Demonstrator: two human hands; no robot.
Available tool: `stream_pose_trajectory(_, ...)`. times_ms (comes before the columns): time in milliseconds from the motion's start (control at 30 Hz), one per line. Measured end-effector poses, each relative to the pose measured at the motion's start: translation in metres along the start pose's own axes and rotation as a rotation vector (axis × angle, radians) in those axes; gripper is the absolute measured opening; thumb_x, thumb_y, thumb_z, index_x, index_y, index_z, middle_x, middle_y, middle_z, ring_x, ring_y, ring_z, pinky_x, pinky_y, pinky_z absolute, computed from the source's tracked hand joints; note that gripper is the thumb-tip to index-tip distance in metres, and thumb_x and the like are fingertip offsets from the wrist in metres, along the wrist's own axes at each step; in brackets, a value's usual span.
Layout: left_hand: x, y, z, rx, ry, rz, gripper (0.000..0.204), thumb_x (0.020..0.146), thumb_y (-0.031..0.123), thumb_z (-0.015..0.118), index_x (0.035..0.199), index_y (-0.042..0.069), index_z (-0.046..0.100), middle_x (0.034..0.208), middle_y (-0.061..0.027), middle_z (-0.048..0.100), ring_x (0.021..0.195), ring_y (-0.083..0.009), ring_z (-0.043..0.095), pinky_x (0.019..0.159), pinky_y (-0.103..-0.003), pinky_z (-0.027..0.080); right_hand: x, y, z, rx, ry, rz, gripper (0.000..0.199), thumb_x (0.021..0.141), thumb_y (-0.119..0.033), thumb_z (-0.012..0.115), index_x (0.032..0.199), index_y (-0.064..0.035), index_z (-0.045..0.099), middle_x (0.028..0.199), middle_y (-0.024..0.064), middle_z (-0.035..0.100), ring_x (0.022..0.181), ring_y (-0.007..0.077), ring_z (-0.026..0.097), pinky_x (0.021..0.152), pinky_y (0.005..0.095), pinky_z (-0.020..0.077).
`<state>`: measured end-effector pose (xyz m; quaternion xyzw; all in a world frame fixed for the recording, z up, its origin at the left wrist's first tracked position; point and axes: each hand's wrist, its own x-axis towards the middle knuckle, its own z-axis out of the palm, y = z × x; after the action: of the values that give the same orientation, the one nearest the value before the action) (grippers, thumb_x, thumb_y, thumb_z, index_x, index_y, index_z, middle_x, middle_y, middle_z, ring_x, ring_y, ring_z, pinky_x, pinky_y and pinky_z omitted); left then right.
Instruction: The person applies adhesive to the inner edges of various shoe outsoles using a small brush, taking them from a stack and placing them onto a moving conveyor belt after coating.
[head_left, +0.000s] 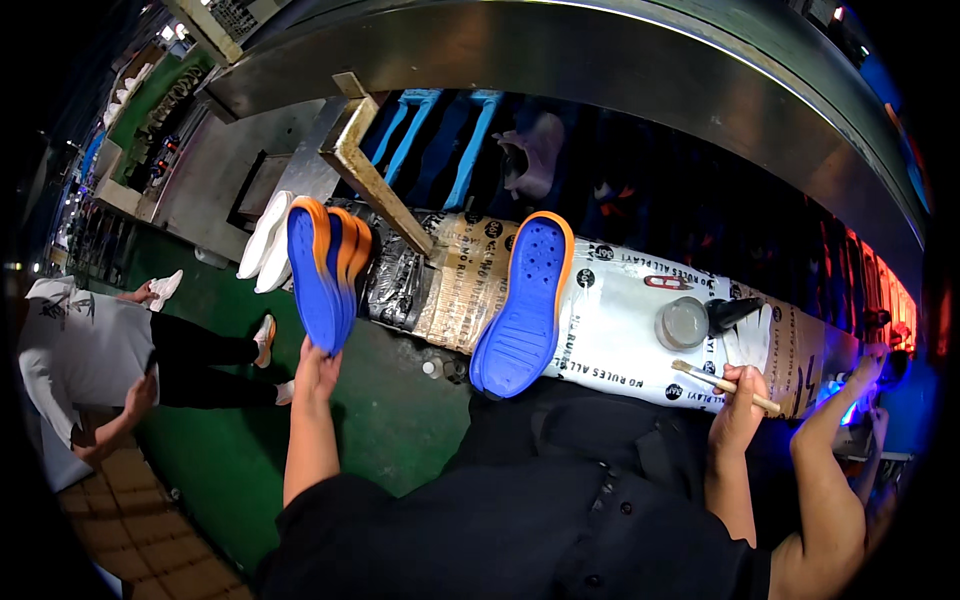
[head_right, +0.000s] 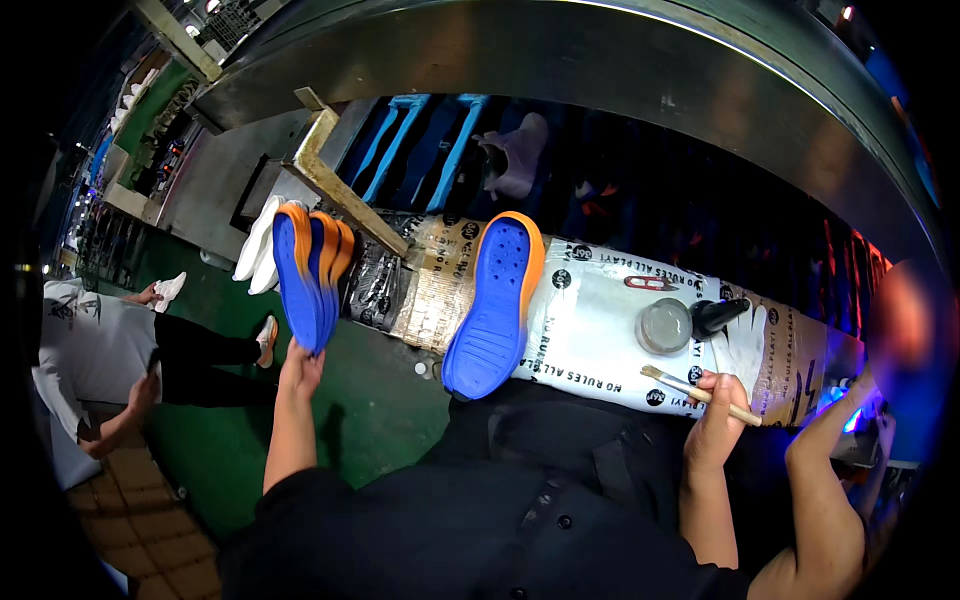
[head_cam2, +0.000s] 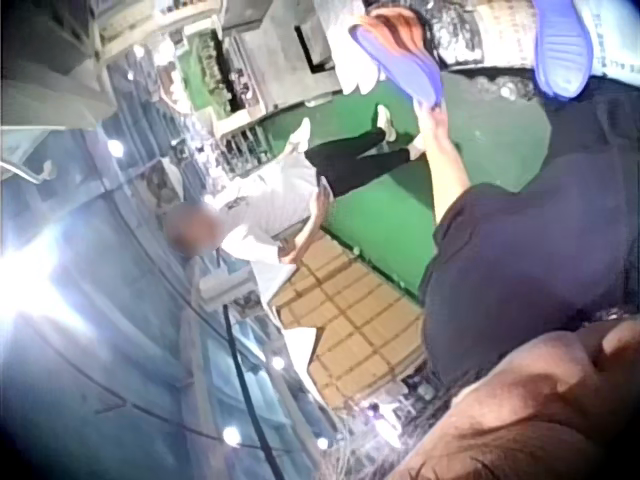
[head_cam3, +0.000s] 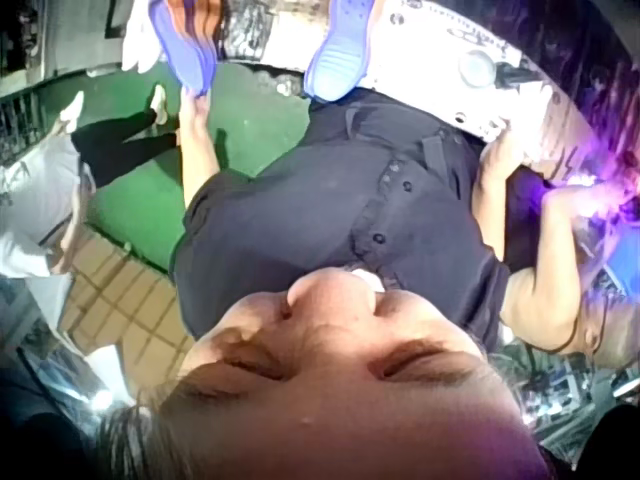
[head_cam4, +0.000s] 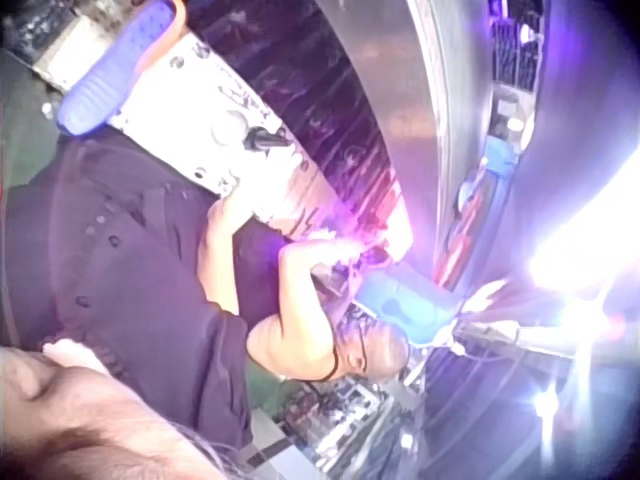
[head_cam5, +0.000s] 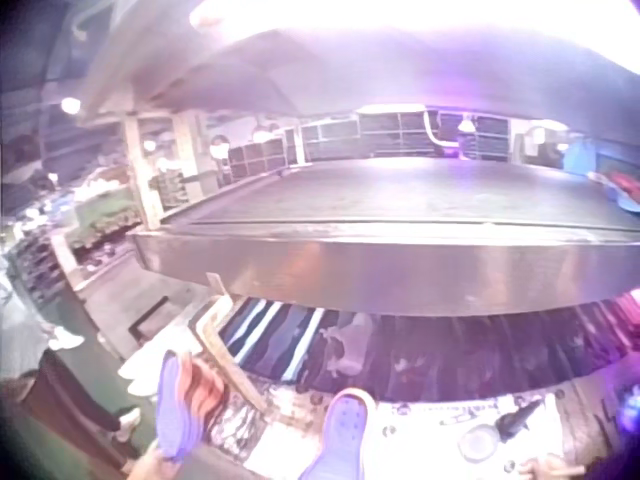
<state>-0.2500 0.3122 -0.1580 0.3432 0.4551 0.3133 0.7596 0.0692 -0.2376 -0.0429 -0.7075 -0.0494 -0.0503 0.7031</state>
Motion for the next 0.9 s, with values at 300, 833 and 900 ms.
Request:
stream_pose_trajectory(300, -0.140, -0.057, 0.026, 0.063, -0.270, -0.272, 0.077, 0.070, -0.008, 0.047, 0.143, 0.013, 0.032, 0.132, -0.0058, 0.048, 0.115, -0.0213, 0.055, 0.093, -0.036, 0.050, 0.005, -0.003, 0.004, 0.013, -0.113, 0.016, 0.027, 0.098, -0.022, 0.047, 0.081, -0.0026, 0.055, 0.078, 0.0071, 0.056, 0.063, 0.0128, 0.050, 0.089, 0.0333, 0.0408)
stream_pose_trajectory(833, -0.113, -0.064, 0.161, 0.995, -0.127, 0.617, 0.044, 0.092, 0.015, 0.056, 0.132, 0.003, 0.045, 0.096, -0.0035, 0.054, 0.079, -0.0108, 0.051, 0.066, -0.026, 0.045, 0.019, 0.006, -0.029, -0.096, -0.068, 0.001, 0.035, 0.098, -0.027, 0.049, 0.084, 0.0019, 0.063, 0.076, 0.0076, 0.063, 0.073, 0.0135, 0.059, 0.071, 0.0266, 0.0467)
stream_pose_trajectory(900, -0.128, -0.064, 0.187, 1.249, -0.360, 0.707, 0.039, 0.089, 0.012, 0.059, 0.126, 0.000, 0.052, 0.090, -0.0063, 0.059, 0.078, -0.0112, 0.053, 0.067, -0.026, 0.046, 0.026, 0.012, -0.024, -0.108, -0.121, -0.017, 0.033, 0.097, -0.026, 0.052, 0.085, 0.0020, 0.064, 0.077, 0.0087, 0.065, 0.073, 0.0142, 0.061, 0.070, 0.0272, 0.0480)
